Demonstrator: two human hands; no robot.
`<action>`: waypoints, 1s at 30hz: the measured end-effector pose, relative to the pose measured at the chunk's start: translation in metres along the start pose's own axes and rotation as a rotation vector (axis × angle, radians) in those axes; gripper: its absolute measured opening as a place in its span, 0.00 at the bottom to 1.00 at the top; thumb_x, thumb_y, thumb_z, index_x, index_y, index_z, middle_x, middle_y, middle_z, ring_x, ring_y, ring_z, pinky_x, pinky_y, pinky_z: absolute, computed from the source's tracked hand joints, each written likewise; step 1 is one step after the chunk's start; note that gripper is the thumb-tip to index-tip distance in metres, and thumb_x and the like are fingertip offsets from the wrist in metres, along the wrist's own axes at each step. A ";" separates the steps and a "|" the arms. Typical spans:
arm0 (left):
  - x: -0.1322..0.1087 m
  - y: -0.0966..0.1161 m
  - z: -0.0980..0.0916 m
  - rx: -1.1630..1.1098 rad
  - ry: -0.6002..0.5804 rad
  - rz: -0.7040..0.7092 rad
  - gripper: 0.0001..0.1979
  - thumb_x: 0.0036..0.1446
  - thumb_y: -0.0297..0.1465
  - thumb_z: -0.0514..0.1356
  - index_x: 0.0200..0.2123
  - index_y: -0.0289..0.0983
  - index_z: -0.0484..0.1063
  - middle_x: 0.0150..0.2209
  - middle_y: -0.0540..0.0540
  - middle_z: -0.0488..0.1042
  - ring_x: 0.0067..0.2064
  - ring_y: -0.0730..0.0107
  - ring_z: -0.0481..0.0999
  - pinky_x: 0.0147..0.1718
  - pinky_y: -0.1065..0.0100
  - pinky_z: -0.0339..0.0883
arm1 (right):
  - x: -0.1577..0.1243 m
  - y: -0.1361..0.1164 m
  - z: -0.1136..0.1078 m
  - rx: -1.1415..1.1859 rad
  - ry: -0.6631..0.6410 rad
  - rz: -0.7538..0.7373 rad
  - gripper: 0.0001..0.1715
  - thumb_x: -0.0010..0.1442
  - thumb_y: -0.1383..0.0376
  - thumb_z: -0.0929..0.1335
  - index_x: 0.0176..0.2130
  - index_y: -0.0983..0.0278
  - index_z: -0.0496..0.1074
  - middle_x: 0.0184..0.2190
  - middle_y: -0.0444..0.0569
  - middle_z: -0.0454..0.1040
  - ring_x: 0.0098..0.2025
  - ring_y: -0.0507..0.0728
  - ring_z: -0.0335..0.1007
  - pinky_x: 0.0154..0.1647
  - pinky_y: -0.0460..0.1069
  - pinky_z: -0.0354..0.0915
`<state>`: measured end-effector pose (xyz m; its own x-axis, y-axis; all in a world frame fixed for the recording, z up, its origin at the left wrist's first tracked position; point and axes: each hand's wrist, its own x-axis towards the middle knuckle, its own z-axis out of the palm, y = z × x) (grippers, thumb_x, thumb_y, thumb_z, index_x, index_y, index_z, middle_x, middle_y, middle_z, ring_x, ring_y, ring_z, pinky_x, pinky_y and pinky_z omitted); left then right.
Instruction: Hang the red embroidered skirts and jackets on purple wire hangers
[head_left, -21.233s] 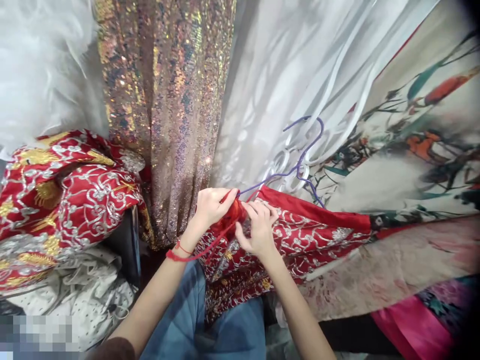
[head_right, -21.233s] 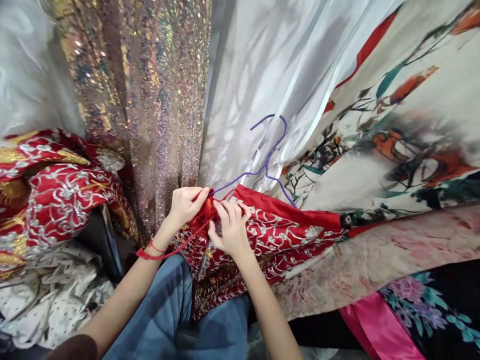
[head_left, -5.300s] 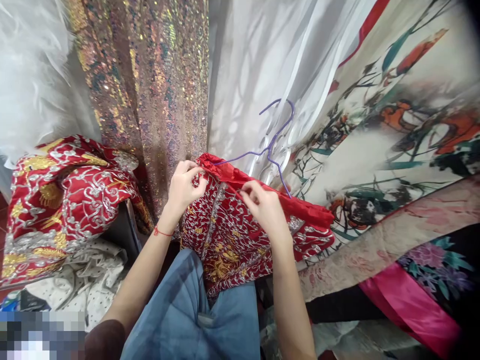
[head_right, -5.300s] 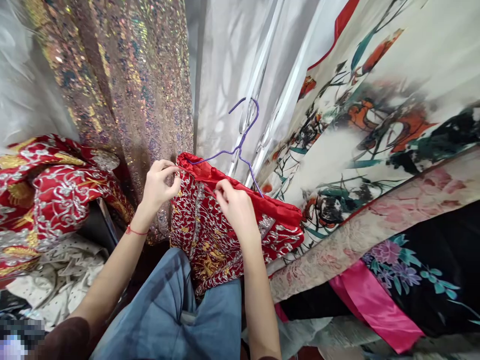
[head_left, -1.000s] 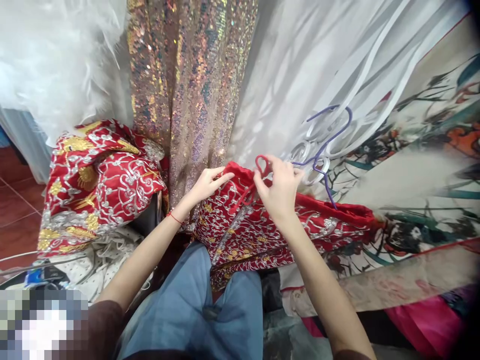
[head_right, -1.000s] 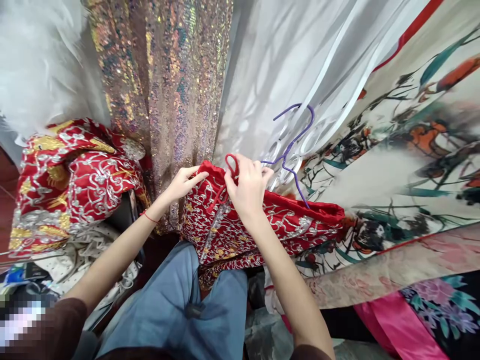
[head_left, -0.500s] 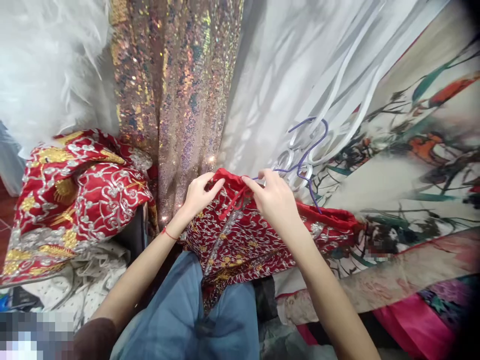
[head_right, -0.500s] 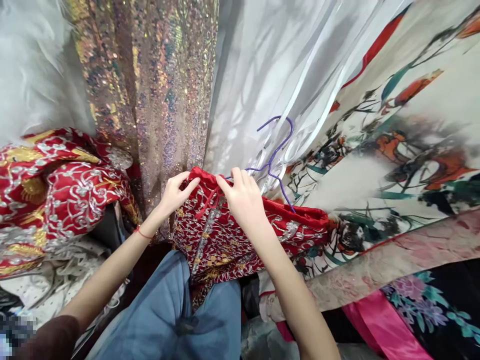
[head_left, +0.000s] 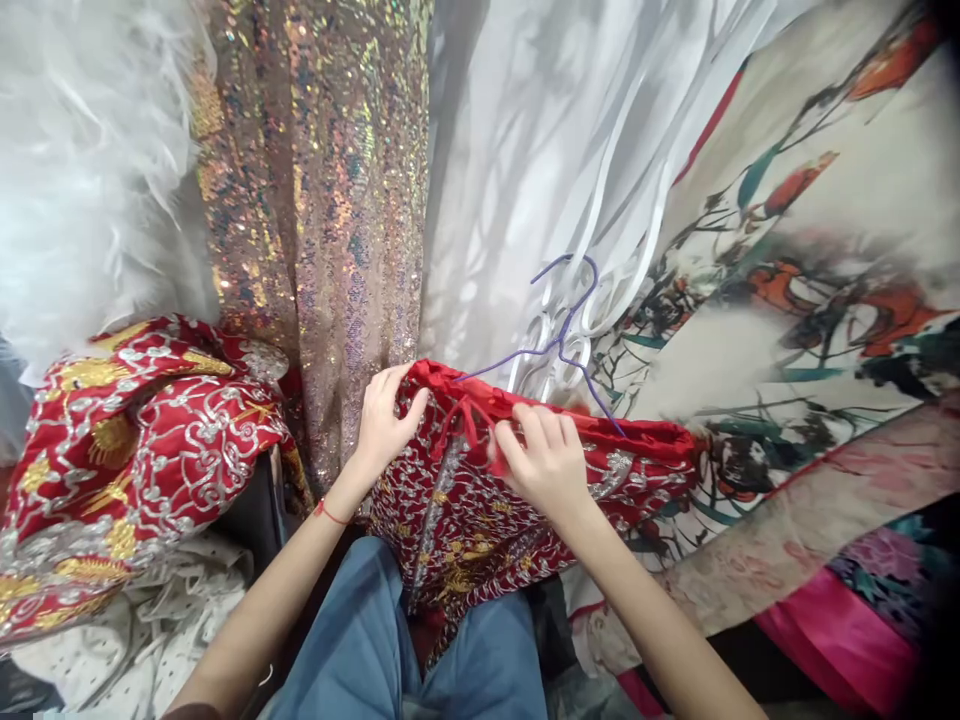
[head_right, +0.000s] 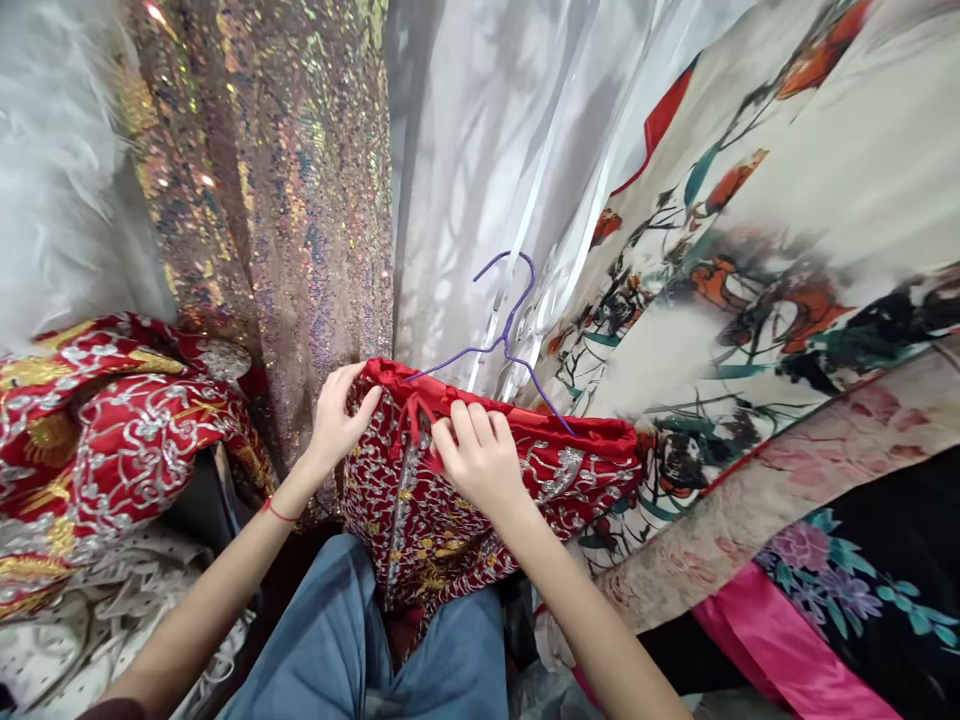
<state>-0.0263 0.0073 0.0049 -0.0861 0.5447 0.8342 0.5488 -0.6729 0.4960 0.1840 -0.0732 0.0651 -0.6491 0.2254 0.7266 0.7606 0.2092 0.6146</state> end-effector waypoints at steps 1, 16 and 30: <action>-0.004 0.002 0.001 0.047 0.057 0.020 0.19 0.61 0.38 0.59 0.53 0.37 0.68 0.52 0.39 0.72 0.54 0.57 0.70 0.56 0.57 0.61 | -0.005 -0.005 -0.001 0.016 -0.049 0.018 0.08 0.62 0.66 0.66 0.30 0.64 0.68 0.30 0.51 0.72 0.34 0.56 0.63 0.37 0.51 0.54; -0.013 0.012 0.035 -0.264 -0.173 -0.178 0.04 0.58 0.32 0.59 0.33 0.37 0.70 0.35 0.47 0.74 0.38 0.66 0.72 0.41 0.66 0.66 | 0.032 -0.015 0.019 0.194 -0.168 0.152 0.09 0.65 0.67 0.63 0.43 0.66 0.72 0.43 0.55 0.75 0.39 0.57 0.69 0.35 0.49 0.66; 0.016 0.002 0.003 -0.802 0.027 -0.535 0.12 0.53 0.38 0.65 0.35 0.38 0.69 0.32 0.52 0.70 0.30 0.78 0.71 0.29 0.77 0.70 | -0.024 -0.020 0.053 0.378 0.161 -0.291 0.06 0.64 0.72 0.66 0.40 0.66 0.73 0.38 0.52 0.77 0.39 0.53 0.70 0.39 0.48 0.66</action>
<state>-0.0235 0.0159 0.0183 -0.1844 0.8737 0.4502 -0.2987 -0.4862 0.8212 0.1835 -0.0326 0.0188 -0.8004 -0.0369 0.5984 0.4714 0.5779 0.6662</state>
